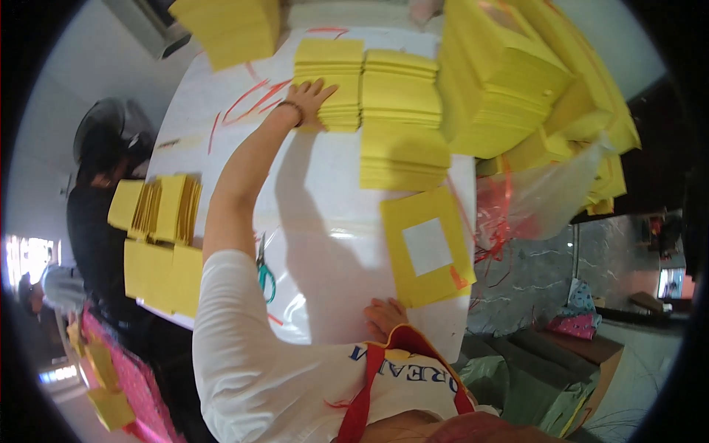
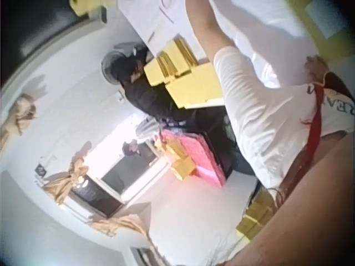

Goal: Manually applying silver foil squares to stacks of yellow paper and organizing them into piles.

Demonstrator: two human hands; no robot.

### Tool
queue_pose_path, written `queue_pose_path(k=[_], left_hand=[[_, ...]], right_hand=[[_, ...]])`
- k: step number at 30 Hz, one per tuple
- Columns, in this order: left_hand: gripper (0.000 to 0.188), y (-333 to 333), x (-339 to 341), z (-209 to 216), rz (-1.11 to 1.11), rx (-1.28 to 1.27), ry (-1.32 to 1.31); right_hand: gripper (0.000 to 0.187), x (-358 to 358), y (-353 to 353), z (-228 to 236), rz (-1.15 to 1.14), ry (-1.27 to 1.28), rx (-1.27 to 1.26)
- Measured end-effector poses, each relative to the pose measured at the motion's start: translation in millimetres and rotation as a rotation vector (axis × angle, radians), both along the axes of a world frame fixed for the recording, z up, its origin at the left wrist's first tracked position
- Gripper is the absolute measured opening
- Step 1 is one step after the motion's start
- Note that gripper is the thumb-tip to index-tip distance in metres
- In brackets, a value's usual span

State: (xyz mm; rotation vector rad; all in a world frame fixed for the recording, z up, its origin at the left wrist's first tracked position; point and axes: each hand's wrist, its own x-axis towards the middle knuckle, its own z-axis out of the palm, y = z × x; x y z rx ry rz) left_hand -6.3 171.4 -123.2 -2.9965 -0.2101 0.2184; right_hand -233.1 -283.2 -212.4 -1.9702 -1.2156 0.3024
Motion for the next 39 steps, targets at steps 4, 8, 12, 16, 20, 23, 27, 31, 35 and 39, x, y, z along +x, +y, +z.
queue_pose_path(k=[4,8,12,16,20,23,27,31,35,39], left_hand=[[0.108,-10,-15,24,0.000,0.026,-0.003],[0.098,-21,-34,35,0.034,-0.075,-0.126],[0.075,-40,-58,25,0.025,-0.274,-0.543],[0.052,-143,-95,27,0.159,-0.992,-0.710],[0.032,-246,-154,-8,0.132,-1.061,-0.657],[0.036,-308,-186,-51,-0.197,-0.733,-0.599],[0.048,-375,-211,-46,-0.282,-0.537,-0.471],[0.045,-380,-213,-65,-0.338,-0.458,-0.387],[0.024,-369,-212,-65,-0.243,-0.549,-0.412],[0.011,-373,-211,-54,-0.113,-0.705,-0.527]], right_hand=[[0.026,-10,-4,-9,0.012,0.007,0.056],[0.025,-17,-7,0,-0.007,0.011,0.073],[0.025,-18,-9,-23,0.019,-0.088,-0.015],[0.022,-1,-2,-27,0.030,-0.144,-0.001],[0.018,12,-11,4,-0.105,0.229,0.385],[0.019,40,-38,36,-0.343,0.405,0.315],[0.024,106,-90,28,-0.647,-0.017,0.405],[0.029,141,-116,-17,-0.717,0.250,0.258],[0.033,143,-116,-23,-0.611,0.396,0.185],[0.036,151,-121,-21,-0.633,0.631,0.377]])
